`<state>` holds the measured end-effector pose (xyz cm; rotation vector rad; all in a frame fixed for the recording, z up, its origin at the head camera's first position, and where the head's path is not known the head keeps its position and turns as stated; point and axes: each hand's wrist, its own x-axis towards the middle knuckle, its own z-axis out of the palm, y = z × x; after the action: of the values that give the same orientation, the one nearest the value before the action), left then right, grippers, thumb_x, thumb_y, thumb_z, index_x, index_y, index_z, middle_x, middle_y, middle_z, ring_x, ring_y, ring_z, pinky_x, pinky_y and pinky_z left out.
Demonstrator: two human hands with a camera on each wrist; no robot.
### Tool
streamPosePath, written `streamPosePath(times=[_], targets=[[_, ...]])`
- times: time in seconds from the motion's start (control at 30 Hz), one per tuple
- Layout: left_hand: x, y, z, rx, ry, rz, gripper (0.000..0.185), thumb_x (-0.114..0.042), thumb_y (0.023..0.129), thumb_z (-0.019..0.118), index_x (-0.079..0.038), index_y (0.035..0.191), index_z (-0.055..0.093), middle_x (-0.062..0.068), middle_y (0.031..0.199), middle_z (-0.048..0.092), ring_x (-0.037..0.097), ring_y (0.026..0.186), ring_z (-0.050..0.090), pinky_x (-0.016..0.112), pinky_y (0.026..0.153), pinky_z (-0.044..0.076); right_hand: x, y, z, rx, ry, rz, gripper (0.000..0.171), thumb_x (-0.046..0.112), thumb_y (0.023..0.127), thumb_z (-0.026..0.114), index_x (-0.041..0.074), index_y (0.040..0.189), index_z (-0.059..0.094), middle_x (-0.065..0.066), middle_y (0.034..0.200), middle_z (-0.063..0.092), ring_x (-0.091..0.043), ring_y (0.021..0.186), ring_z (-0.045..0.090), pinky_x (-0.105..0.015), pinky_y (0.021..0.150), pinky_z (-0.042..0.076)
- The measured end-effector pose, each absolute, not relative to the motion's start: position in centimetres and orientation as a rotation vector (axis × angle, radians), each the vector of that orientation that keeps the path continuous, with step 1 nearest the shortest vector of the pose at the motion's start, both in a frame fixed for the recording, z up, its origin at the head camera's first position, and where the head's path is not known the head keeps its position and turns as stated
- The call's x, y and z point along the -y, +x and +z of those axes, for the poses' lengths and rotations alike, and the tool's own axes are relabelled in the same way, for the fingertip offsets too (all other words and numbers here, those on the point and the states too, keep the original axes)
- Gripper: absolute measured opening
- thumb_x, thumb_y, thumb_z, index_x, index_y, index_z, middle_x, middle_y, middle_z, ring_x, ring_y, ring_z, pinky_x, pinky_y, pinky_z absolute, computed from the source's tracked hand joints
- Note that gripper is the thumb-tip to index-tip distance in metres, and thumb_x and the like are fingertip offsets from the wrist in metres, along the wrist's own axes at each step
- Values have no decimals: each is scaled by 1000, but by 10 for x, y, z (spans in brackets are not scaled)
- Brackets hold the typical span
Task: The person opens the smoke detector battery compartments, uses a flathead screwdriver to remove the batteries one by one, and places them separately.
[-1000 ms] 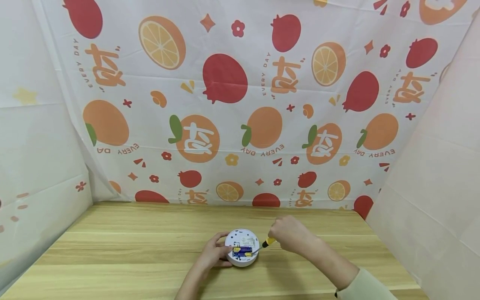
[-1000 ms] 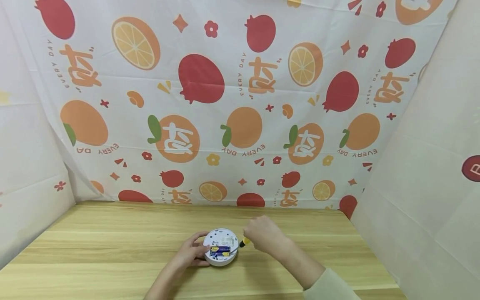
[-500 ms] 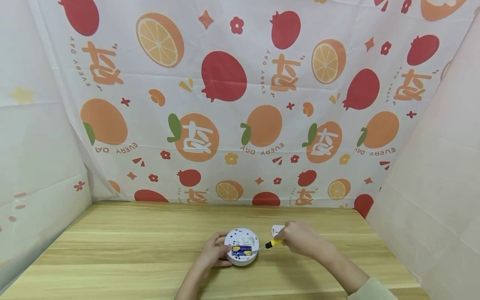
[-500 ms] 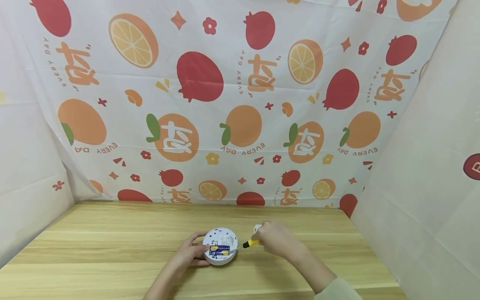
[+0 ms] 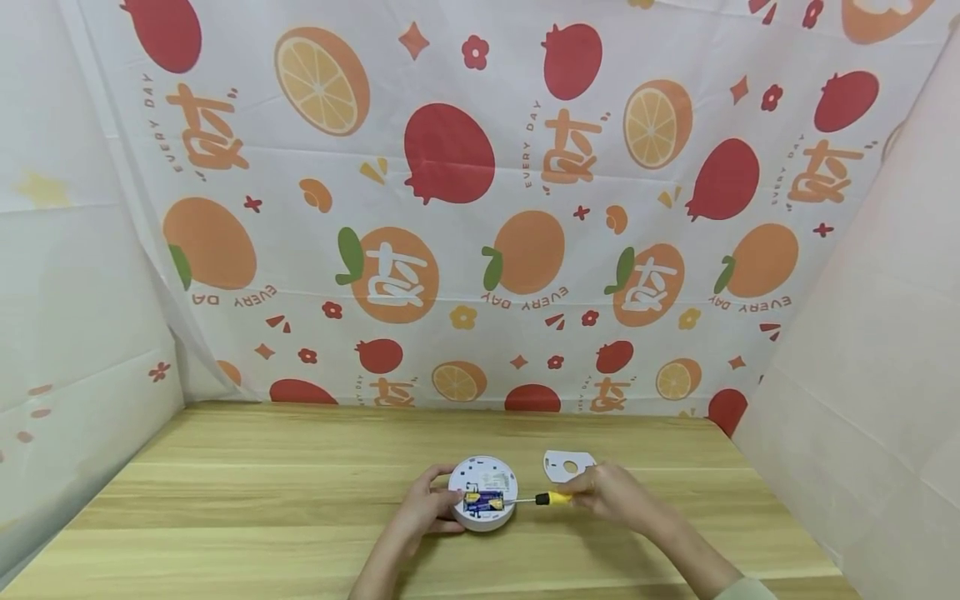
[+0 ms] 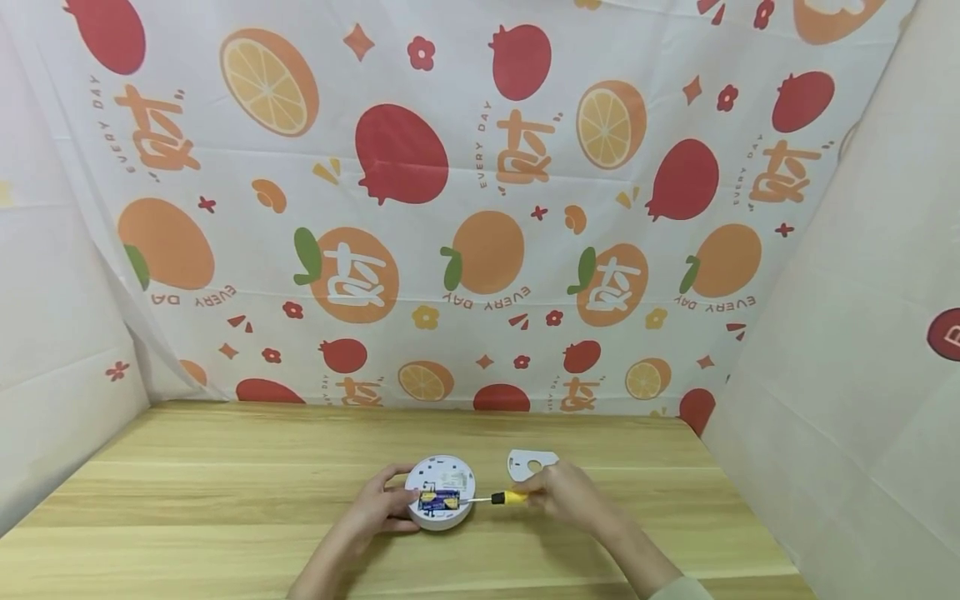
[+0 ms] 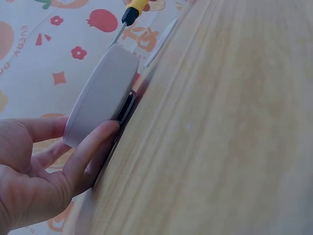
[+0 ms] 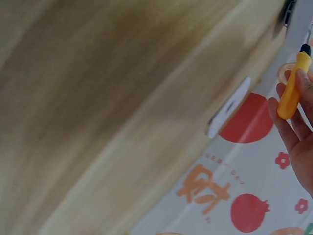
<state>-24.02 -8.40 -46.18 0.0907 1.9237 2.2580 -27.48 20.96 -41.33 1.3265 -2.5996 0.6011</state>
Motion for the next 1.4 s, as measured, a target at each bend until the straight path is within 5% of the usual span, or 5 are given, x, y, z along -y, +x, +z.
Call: streamPosePath(times=[1.03, 1.4], targets=[[87, -240, -460, -1930, 66, 2229, 52, 1, 85, 57, 9, 130, 32, 19, 93, 59, 25, 70, 62, 39, 61, 57, -212, -274, -407, 2602, 1206, 511, 23, 4, 73, 74, 11, 95, 74, 2, 90, 69, -10, 82, 63, -24, 65, 54], [90, -238, -454, -2166, 22, 2074, 36, -10, 88, 55, 12, 112, 40, 14, 86, 57, 22, 56, 60, 35, 52, 56, -209, -276, -405, 2636, 1161, 494, 21, 8, 75, 74, 12, 95, 74, -1, 93, 69, -13, 84, 64, -24, 66, 54]])
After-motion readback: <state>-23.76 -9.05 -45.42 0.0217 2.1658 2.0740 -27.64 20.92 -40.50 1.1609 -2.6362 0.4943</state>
